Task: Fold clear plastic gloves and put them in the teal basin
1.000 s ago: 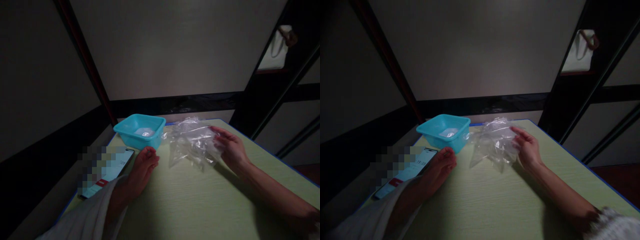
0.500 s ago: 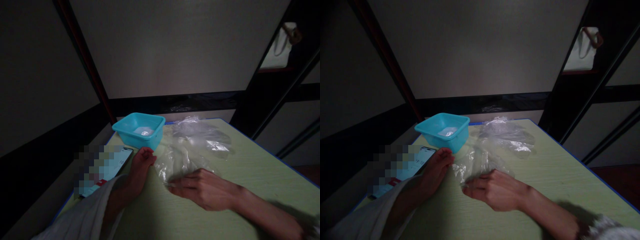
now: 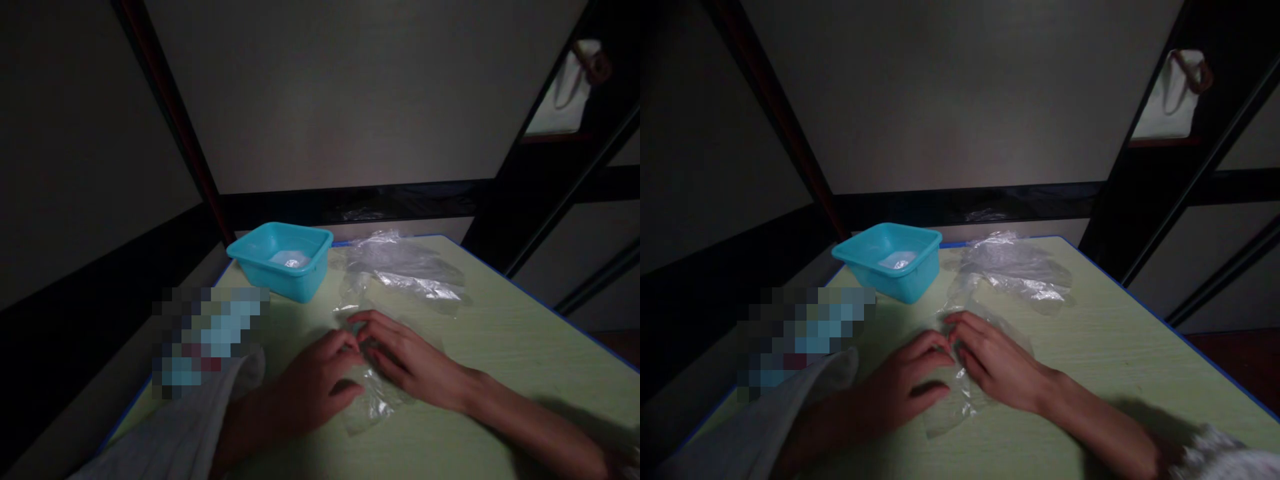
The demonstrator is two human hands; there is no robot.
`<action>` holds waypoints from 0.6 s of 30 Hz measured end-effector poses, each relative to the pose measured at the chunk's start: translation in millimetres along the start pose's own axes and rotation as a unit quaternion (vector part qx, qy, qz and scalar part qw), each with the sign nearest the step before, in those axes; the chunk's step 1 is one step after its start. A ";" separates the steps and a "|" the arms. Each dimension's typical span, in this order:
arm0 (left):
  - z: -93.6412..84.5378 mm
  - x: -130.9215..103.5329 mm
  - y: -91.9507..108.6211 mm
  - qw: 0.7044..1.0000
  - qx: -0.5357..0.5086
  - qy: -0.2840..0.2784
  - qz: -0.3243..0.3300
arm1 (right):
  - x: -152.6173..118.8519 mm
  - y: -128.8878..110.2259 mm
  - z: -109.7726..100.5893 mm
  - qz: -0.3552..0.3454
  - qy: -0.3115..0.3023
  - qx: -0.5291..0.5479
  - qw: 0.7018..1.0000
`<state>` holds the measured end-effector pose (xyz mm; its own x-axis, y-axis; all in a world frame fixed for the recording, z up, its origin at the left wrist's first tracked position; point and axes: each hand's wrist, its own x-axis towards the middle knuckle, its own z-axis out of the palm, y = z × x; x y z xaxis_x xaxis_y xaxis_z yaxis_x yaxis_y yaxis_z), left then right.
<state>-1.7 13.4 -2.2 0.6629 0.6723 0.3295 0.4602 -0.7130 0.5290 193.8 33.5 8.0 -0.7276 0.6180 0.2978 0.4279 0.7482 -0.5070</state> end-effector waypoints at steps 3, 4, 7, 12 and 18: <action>-1.0 -1.5 2.1 0.992 0.052 -0.106 -0.036 | -1.1 10.7 3.7 0.048 0.002 -0.087 0.995; -2.5 -1.1 2.4 0.989 0.066 -0.124 -0.040 | -1.4 15.7 3.9 0.070 0.000 -0.124 0.990; -7.3 0.8 3.4 0.979 0.100 -0.170 -0.053 | -3.3 33.9 -1.5 0.155 0.001 -0.238 0.959; -9.0 0.0 4.0 0.974 0.110 -0.188 -0.061 | -12.6 60.7 -30.6 0.276 0.057 -0.393 0.875; -5.6 -0.6 8.1 0.986 0.123 -0.104 -0.050 | -8.0 37.6 -41.5 0.110 0.201 -0.261 0.938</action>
<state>-1.7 8.3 6.3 0.7022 0.7043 0.1045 0.6411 -0.6893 0.3375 237.9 66.7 20.1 -0.3751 0.7333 0.5671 0.8243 0.5437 -0.1578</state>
